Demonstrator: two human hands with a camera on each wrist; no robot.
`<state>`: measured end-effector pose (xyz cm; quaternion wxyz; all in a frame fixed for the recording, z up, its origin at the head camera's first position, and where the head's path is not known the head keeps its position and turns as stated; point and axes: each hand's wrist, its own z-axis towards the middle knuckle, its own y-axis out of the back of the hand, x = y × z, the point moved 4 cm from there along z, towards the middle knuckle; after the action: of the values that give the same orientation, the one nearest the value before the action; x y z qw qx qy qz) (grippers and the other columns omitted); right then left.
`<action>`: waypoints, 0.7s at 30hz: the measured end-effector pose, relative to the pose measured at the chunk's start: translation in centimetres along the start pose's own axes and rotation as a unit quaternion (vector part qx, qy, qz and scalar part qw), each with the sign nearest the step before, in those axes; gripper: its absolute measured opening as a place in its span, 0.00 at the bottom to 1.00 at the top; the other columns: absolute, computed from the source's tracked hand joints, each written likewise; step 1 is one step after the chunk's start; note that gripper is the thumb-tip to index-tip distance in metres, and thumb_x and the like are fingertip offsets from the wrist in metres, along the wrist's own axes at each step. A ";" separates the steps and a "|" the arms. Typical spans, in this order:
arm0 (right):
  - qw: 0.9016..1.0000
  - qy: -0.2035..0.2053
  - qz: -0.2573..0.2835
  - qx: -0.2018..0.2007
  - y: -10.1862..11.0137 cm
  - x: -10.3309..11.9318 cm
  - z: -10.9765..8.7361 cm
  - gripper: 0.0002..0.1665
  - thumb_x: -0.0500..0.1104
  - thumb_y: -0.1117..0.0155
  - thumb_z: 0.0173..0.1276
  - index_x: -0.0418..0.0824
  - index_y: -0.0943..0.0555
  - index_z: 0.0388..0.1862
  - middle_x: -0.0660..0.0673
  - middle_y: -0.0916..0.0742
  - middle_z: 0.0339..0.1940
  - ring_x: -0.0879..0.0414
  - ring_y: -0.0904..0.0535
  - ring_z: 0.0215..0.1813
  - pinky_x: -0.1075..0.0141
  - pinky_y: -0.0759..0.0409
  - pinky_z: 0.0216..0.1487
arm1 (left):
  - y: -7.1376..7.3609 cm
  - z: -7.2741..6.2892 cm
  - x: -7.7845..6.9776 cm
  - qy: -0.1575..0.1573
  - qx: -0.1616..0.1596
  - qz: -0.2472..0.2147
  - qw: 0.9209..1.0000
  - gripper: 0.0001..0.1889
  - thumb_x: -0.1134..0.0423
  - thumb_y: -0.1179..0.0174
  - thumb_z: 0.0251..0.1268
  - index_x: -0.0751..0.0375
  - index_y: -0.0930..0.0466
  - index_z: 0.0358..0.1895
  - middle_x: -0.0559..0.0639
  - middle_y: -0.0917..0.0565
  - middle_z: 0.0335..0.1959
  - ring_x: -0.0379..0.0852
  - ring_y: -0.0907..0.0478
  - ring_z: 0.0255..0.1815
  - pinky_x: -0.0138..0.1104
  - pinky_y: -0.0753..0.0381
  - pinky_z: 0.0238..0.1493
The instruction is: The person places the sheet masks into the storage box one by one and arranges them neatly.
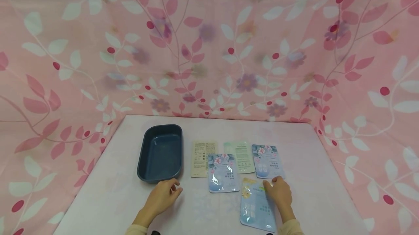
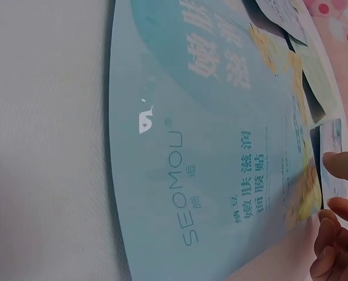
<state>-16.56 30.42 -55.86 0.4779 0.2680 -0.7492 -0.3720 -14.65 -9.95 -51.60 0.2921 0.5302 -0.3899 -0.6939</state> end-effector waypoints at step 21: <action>1.000 -0.023 0.002 -0.001 -0.5 -0.6 1.1 0.29 0.51 0.42 0.65 0.24 0.31 0.47 0.30 0.20 0.37 0.44 0.23 0.33 0.57 0.25 0.31 | 2.1 0.0 2.9 -0.007 -0.190 0.096 0.977 0.18 0.64 0.24 0.39 0.64 0.15 0.38 0.59 0.22 0.37 0.56 0.30 0.41 0.48 0.34 0.38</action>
<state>-17.29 30.93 -56.89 0.4615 0.2575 -0.7601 -0.3781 -15.47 -13.45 -51.27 0.4499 0.4203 -0.3020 -0.7278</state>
